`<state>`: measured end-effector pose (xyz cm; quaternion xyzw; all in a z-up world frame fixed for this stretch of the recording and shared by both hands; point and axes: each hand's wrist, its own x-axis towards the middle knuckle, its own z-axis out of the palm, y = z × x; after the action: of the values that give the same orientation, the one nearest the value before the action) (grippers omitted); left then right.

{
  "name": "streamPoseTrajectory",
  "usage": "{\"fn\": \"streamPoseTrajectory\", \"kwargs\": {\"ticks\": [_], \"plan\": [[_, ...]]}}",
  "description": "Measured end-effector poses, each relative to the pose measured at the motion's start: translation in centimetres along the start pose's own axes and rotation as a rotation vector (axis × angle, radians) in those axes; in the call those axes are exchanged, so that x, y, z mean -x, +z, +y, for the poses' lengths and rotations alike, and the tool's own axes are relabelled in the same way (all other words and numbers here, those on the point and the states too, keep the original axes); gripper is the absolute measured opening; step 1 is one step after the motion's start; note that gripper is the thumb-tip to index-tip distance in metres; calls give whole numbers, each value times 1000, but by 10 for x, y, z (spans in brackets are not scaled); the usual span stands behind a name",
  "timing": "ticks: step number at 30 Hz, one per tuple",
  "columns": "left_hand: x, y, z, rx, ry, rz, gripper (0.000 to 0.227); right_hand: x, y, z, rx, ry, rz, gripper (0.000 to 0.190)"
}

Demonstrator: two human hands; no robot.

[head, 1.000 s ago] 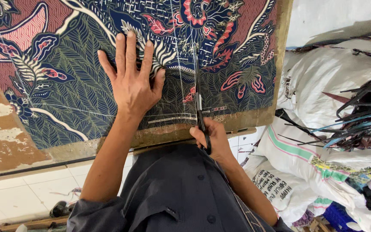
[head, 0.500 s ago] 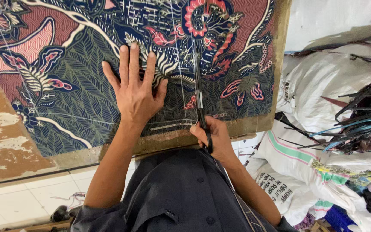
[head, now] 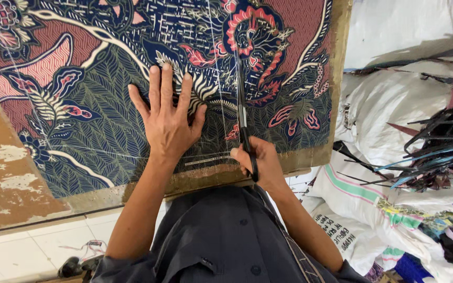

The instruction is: The person uses shears to cut a large piece of patterned fabric laid on a wooden table. They align the fabric, make long straight cuts, and trim edges, occasionally repositioning the material to continue cutting.

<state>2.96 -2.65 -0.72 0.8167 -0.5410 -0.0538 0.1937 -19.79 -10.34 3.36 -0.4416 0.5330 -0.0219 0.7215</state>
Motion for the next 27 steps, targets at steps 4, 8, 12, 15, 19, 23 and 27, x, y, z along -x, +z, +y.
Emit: {"fn": "streamPoseTrajectory", "kwargs": {"ticks": [4, 8, 12, 15, 19, 23, 27], "plan": [[-2, -1, 0, -2, -4, 6, 59, -4, -2, 1, 18, 5, 16, 20], [-2, -1, 1, 1, -11, 1, 59, 1, -4, -2, 44, 12, 22, 19], [-3, -3, 2, -6, -2, 16, 58, -6, -1, -16, 38, -30, -21, 20], [1, -2, 2, -13, -10, -2, 58, -14, 1, -20, 1, -31, -5, 21], [-3, -2, 1, -16, -3, 20, 59, -23, 3, -26, 29, -24, 8, 20], [-2, -1, 2, -8, -7, 8, 59, -18, 1, -25, 9, -36, 1, 18], [-5, -3, 2, -3, -11, 16, 60, -23, 1, -35, 52, -17, -1, 20]]}}
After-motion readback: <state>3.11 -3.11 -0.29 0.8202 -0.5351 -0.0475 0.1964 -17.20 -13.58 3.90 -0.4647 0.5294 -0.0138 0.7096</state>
